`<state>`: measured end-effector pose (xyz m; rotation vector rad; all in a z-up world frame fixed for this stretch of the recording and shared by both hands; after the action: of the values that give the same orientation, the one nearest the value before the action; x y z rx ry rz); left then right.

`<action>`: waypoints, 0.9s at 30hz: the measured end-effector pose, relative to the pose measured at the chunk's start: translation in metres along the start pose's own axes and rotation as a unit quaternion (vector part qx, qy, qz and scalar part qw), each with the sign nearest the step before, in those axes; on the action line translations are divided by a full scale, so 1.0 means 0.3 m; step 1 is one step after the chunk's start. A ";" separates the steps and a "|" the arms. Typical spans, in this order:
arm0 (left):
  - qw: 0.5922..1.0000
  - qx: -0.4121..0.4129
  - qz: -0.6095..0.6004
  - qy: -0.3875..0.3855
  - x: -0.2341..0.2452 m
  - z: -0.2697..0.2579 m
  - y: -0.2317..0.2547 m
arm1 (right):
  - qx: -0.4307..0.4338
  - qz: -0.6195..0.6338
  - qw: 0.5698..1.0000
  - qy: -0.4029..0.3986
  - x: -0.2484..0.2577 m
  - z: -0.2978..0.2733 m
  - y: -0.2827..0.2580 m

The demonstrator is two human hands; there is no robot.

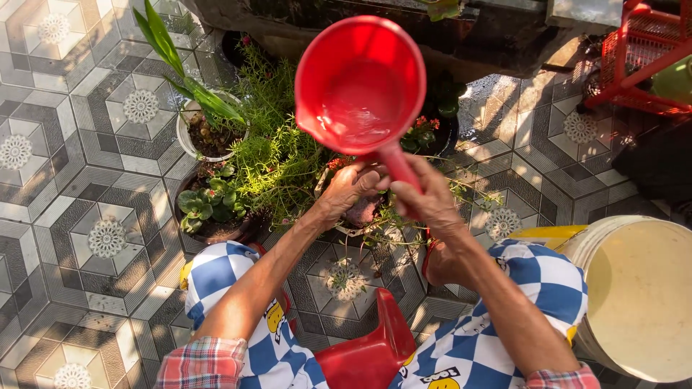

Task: Watering potted plants using a plastic scoop and a bucket of water

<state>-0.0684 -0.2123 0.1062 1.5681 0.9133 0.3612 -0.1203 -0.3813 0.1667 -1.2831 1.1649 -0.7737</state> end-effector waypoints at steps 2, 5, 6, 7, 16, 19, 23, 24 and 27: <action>0.996 -0.021 -0.087 0.013 -0.015 -0.007 -0.014 | -0.008 0.027 1.000 -0.005 -0.038 0.012 0.059; 0.975 -0.054 -0.213 0.033 -0.036 -0.039 0.010 | -0.018 0.064 0.998 -0.024 -0.088 0.031 0.099; 0.965 -0.064 -0.252 0.040 -0.041 -0.053 0.025 | -0.021 0.074 0.996 -0.038 -0.104 0.039 0.105; 0.965 -0.066 -0.251 0.038 -0.040 -0.058 0.029 | -0.019 0.073 0.996 -0.037 -0.111 0.046 0.118; 0.985 -0.101 -0.037 0.137 0.106 -0.044 -0.006 | -0.118 -0.049 0.989 -0.078 -0.041 0.160 0.142; 0.983 -0.127 -0.023 0.132 0.108 -0.062 0.052 | -0.128 -0.155 0.980 -0.012 0.033 0.213 0.094; 0.983 -0.110 0.067 0.134 0.117 -0.044 0.078 | -0.109 -0.193 0.974 0.042 0.178 0.352 0.126; 0.977 -0.114 0.106 0.147 0.129 -0.040 0.056 | -0.117 -0.192 0.973 0.049 0.212 0.380 0.152; 0.968 -0.080 0.154 0.183 0.092 -0.041 0.089 | -0.107 -0.105 0.987 0.065 0.214 0.391 0.118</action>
<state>-0.0499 -0.1830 0.1269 1.5200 0.8905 0.9478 0.0032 -0.3986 0.1064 -1.5720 1.2569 -0.9161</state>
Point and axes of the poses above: each hand's wrist, its own z-axis towards the middle knuckle, its own x-axis out of the back of the hand, y = z × x, the point moved 2 cm from there along z, towards the middle knuckle, and after that the axes turned 13 degrees about -y, right-handed, at the moved point
